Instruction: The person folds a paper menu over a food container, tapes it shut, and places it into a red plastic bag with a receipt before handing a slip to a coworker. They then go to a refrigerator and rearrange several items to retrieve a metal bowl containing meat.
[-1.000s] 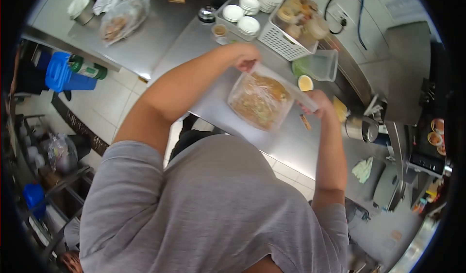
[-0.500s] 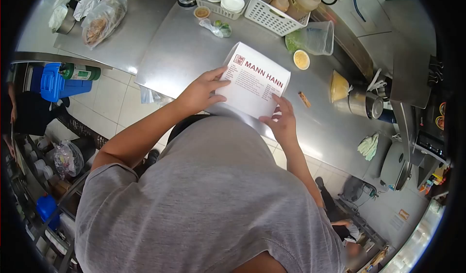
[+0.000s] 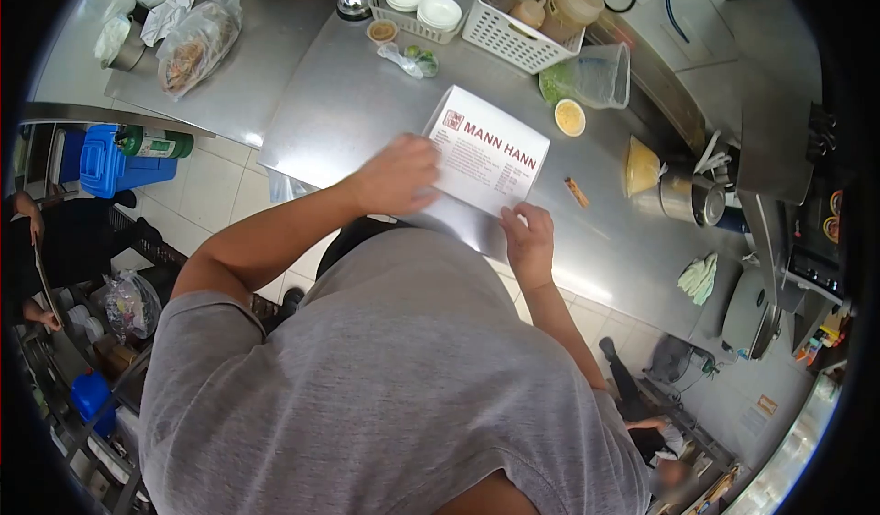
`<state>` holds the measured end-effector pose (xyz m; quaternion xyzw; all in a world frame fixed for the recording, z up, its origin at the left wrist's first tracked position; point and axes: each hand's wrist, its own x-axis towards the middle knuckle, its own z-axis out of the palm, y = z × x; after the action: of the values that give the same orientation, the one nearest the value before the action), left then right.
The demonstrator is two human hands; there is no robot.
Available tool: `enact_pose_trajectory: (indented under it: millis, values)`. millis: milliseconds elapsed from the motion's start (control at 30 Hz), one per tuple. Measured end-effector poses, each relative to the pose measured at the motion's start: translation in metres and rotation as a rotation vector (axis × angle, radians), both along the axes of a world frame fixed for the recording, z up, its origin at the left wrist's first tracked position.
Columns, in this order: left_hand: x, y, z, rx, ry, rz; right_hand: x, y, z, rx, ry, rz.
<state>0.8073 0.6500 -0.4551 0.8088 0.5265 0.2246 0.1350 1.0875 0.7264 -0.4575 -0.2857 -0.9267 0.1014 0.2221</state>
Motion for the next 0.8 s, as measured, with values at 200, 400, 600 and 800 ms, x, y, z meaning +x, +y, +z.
enact_pose_trajectory:
  millis: [200,400,600,800]
  values:
    - [0.035,0.040,-0.019,0.074,0.330,-0.194,-0.060,0.044,0.056,-0.366,-0.207,0.065]
    - [0.037,0.042,-0.048,0.183,0.119,-0.164,-0.288,0.106,0.081,-1.253,0.396,-0.078]
    - [0.030,0.040,-0.044,0.193,0.205,-0.136,-0.481,0.203,0.016,-1.256,0.524,-0.560]
    - [0.051,0.045,-0.082,-0.017,-0.478,-0.118,-0.521,0.222,-0.020,-1.426,0.825,-0.758]
